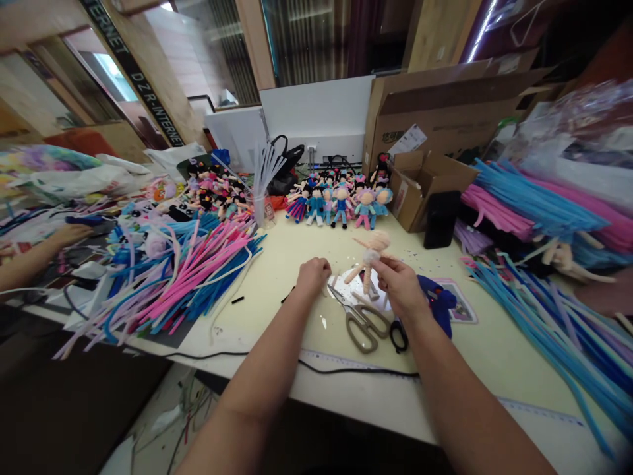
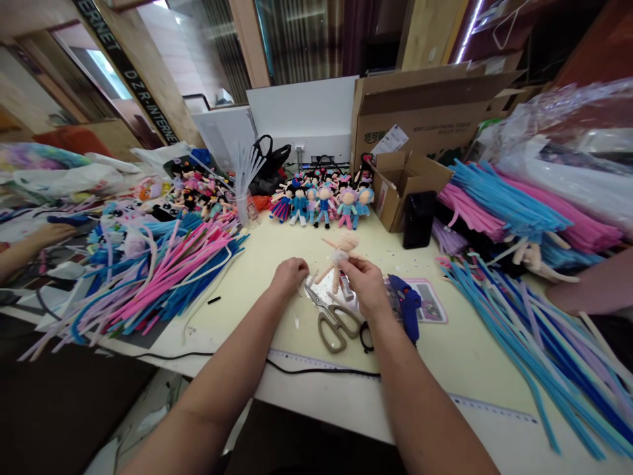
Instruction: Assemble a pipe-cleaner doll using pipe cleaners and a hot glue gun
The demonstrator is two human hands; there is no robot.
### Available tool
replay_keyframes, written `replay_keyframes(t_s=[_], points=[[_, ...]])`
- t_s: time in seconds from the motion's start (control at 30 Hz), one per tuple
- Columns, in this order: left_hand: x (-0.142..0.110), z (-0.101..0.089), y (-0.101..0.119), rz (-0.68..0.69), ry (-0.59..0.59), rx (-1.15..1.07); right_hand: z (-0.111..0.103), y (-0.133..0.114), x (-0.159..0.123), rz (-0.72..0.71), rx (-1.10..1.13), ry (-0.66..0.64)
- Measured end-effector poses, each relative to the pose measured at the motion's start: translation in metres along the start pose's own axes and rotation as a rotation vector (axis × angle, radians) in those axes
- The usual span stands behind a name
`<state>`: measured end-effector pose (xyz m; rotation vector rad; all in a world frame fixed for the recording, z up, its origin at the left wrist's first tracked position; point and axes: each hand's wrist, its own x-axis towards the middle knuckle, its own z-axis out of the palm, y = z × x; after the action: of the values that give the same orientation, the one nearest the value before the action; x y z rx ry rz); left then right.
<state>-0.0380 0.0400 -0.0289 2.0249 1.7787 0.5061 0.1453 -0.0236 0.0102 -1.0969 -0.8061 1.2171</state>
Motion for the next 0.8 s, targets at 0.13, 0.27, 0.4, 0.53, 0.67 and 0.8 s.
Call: replay_keyframes(t_s=[0.13,0.27,0.4,0.53,0.67,0.8], points=[[0.0,-0.002,-0.001,-0.039,0.038,-0.051,0.0,-0.004,-0.001,-0.002,0.06,-0.036],[-0.002,-0.043,-0.01,-0.082,0.088,-0.17,0.001,-0.014,-0.003,0.01,0.155,-0.065],[-0.004,-0.109,0.0,-0.028,0.219,-0.542,0.004,-0.015,-0.011,0.056,0.189,-0.116],[0.001,-0.164,0.047,0.122,0.227,-0.857,0.005,0.003,-0.027,0.136,0.136,-0.169],[0.023,-0.182,0.117,0.273,0.248,-0.891,0.002,0.03,-0.04,0.221,0.065,-0.244],[0.065,-0.165,0.185,0.386,0.244,-0.8,0.002,0.04,-0.045,0.265,0.037,-0.246]])
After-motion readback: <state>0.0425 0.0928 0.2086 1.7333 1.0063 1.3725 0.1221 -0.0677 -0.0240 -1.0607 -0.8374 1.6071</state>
